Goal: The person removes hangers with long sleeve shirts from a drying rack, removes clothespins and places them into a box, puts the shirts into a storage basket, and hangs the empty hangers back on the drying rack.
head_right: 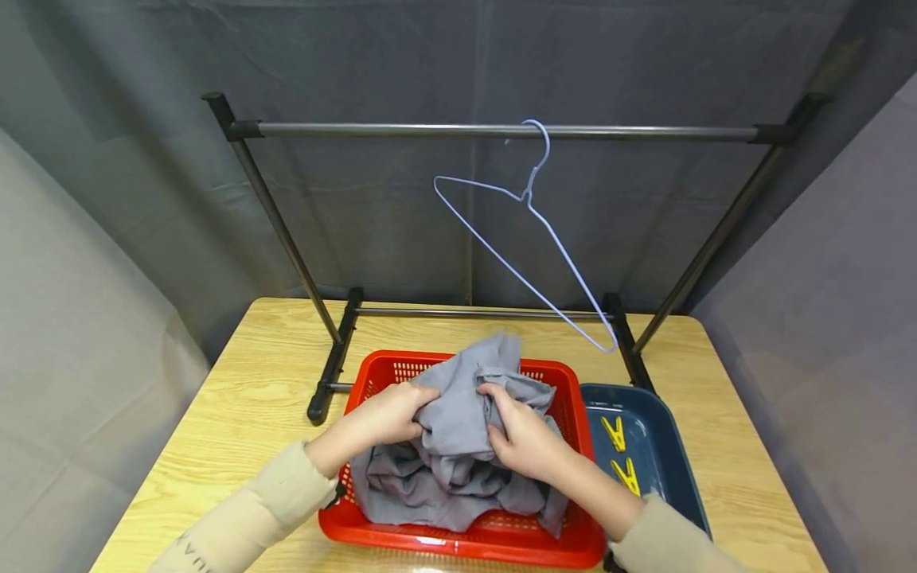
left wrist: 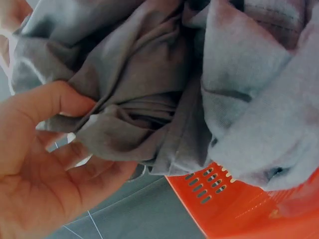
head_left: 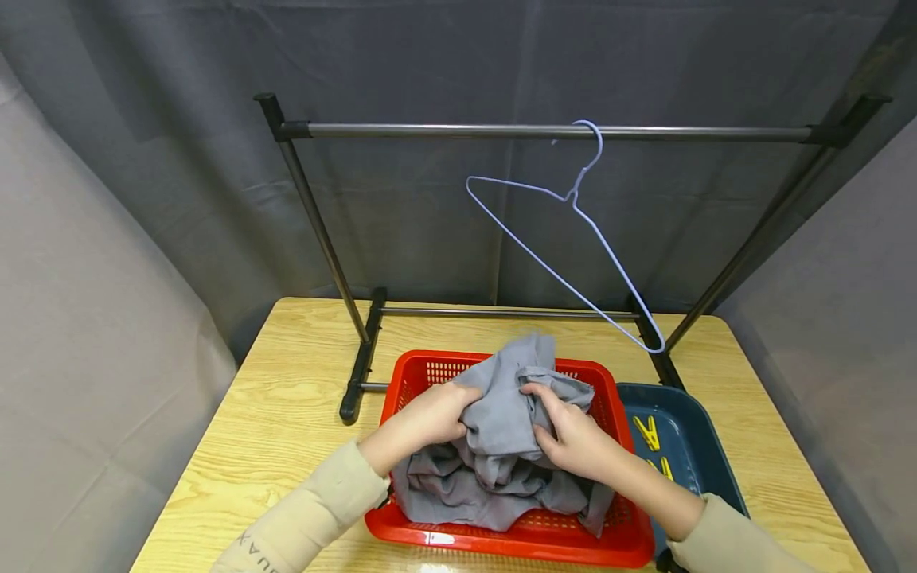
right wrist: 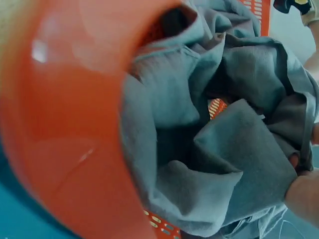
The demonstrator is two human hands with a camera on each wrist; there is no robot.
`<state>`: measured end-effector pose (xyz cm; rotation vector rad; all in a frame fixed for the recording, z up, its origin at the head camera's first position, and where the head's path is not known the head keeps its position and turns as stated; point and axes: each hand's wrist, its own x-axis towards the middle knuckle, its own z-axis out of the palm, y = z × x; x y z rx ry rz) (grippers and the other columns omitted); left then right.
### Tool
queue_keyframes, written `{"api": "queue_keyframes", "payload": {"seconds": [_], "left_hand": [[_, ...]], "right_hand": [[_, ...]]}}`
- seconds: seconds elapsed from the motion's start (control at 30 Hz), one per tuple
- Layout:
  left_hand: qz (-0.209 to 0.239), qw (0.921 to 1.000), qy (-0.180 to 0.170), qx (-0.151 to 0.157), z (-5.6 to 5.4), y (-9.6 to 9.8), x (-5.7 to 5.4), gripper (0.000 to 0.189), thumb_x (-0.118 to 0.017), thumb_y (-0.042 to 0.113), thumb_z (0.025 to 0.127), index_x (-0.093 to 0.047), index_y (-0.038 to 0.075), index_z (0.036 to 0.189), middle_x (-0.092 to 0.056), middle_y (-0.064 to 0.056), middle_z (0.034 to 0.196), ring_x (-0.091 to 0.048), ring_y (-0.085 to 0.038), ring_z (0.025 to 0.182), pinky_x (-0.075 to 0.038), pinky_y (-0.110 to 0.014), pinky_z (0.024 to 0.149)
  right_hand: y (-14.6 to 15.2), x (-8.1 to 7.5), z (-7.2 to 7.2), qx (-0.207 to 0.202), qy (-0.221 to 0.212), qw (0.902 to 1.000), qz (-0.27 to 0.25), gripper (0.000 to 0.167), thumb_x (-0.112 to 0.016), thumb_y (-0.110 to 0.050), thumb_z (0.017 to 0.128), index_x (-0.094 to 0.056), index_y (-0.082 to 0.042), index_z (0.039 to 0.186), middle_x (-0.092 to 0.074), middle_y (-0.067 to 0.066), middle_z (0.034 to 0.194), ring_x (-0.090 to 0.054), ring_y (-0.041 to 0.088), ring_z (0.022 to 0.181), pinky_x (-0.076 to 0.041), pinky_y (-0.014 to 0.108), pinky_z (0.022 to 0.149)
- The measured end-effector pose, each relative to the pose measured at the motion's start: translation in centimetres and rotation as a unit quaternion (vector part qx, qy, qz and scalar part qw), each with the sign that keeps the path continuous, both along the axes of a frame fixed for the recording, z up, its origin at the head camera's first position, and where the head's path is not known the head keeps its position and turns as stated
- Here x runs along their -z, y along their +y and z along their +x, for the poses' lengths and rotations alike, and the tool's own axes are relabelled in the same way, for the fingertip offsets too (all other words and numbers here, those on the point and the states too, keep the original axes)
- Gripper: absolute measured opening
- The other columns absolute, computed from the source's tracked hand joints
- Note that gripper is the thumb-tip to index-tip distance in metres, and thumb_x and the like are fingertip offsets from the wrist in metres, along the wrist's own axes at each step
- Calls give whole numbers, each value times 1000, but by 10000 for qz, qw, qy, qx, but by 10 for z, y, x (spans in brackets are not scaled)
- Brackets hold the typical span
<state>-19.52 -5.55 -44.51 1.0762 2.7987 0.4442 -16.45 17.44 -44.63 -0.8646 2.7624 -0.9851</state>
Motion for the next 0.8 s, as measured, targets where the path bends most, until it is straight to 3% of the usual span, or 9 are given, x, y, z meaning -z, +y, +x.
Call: {"api": "queue_keyframes", "payload": {"seconds": [0.2,0.37,0.6,0.8], "left_hand": [[-644,9973,176,292,3,1,3,23,-68,3,67,-62,15,86,-62,3,78,-58,-13,72,-43,-24,63],[-1073,9934,285,291,7,3,6,19,-70,8,66,-62,19,80,-62,3,73,-61,-16,72,-46,-28,63],[-1325,9908,-89,268,7,8,15,18,-68,5,68,-61,19,76,-62,4,75,-60,-12,73,-44,-26,63],[-1552,9874,-283,149,2,13,24,20,-66,5,72,-66,19,86,-65,1,83,-61,-15,80,-45,-26,65]], "right_hand": [[-1,7,7,-296,-589,9976,209,48,-54,-3,83,-37,-6,128,-38,-8,50,-35,2,37,-38,22,42],[0,12,11,-463,-994,9934,336,47,-53,-3,83,-38,-5,127,-37,-8,49,-33,2,36,-34,20,40],[0,18,8,-758,-1358,9867,475,43,-53,-2,81,-40,-2,123,-40,-8,52,-36,3,40,-35,20,43],[0,23,-1,-808,-1763,9790,625,42,-55,-1,79,-43,-1,119,-54,4,76,-45,11,60,-36,25,55]]}}
